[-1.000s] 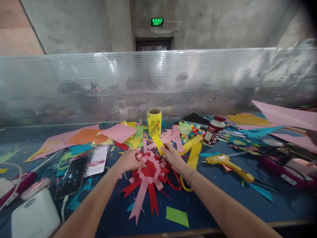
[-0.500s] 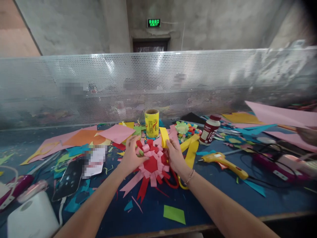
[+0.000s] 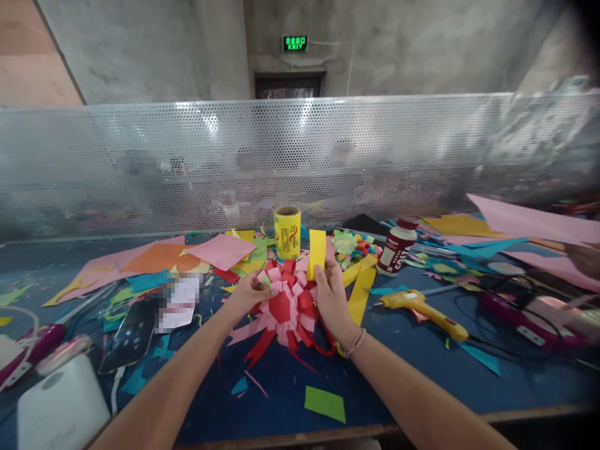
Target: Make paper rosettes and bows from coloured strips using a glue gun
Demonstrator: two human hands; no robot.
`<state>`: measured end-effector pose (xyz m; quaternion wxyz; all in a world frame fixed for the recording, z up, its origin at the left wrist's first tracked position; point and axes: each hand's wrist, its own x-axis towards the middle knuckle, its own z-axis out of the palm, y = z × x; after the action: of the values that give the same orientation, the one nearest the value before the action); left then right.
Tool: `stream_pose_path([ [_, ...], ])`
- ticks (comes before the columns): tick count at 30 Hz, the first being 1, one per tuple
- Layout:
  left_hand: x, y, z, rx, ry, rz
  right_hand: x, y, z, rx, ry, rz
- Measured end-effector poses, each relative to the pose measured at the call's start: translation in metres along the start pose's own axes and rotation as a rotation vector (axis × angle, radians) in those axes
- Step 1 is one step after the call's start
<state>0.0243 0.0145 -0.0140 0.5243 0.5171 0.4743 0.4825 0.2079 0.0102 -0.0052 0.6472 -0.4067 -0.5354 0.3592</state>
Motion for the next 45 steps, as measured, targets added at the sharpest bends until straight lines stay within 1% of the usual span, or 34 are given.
stream_pose_path([
  [2,-0.004,0.006,0.0,-0.041,-0.041,-0.004,0.001,0.004,-0.001,-0.004,-0.006,-0.012],
  [6,-0.011,0.015,-0.001,-0.072,-0.199,-0.046,0.002,0.007,-0.002,-0.004,-0.024,-0.018],
  [8,-0.013,0.017,-0.002,-0.071,-0.22,-0.057,0.004,0.006,-0.003,0.006,-0.028,-0.023],
  [11,-0.011,0.017,-0.006,-0.095,-0.164,-0.041,0.012,0.005,-0.009,0.093,-0.059,-0.005],
  [13,-0.008,0.017,-0.008,-0.151,-0.095,-0.011,0.021,0.004,-0.016,0.179,-0.07,0.019],
  [16,-0.002,0.016,-0.013,-0.277,0.038,0.034,0.034,0.003,-0.027,0.24,-0.041,0.051],
  [18,0.0,0.015,-0.017,-0.358,0.089,0.037,0.041,0.002,-0.033,0.234,-0.025,0.076],
  [22,-0.001,0.014,-0.022,-0.415,0.103,0.017,0.047,0.002,-0.04,0.157,-0.021,0.116],
  [24,-0.003,0.015,-0.023,-0.394,0.1,0.027,0.047,0.002,-0.04,0.13,-0.005,0.098],
  [26,-0.004,0.016,-0.023,-0.342,0.091,0.076,0.047,0.0,-0.039,0.128,0.012,0.047],
  [28,-0.006,0.02,-0.023,-0.219,0.103,0.154,0.045,-0.003,-0.038,0.138,0.015,-0.024],
  [29,-0.007,0.023,-0.023,-0.121,0.13,0.22,0.044,-0.005,-0.038,0.144,0.008,-0.064],
  [30,-0.009,0.027,-0.024,0.004,0.153,0.322,0.042,-0.008,-0.039,0.147,-0.002,-0.109],
  [31,-0.012,0.031,-0.024,0.155,0.169,0.46,0.04,-0.012,-0.039,0.14,-0.014,-0.163],
  [32,-0.016,0.035,-0.025,0.327,0.177,0.634,0.038,-0.016,-0.041,0.119,-0.022,-0.227],
  [34,-0.024,0.041,-0.026,0.696,0.155,1.023,0.033,-0.024,-0.045,0.027,-0.019,-0.385],
  [35,-0.029,0.043,-0.026,0.857,0.172,1.179,0.031,-0.029,-0.047,-0.035,-0.011,-0.472],
  [36,-0.034,0.044,-0.026,0.981,0.19,1.305,0.029,-0.033,-0.049,-0.094,-0.003,-0.555],
  [37,-0.038,0.043,-0.026,1.06,0.217,1.409,0.027,-0.037,-0.051,-0.143,-0.005,-0.628],
  [38,-0.041,0.042,-0.025,1.104,0.241,1.483,0.024,-0.04,-0.053,-0.178,-0.023,-0.685],
  [40,-0.044,0.039,-0.024,1.13,0.27,1.554,0.021,-0.046,-0.054,-0.192,-0.098,-0.755],
  [42,-0.045,0.037,-0.022,1.132,0.268,1.556,0.018,-0.049,-0.053,-0.158,-0.185,-0.777],
  [45,-0.042,0.038,-0.022,1.098,0.239,1.547,0.016,-0.051,-0.051,-0.083,-0.291,-0.771],
])
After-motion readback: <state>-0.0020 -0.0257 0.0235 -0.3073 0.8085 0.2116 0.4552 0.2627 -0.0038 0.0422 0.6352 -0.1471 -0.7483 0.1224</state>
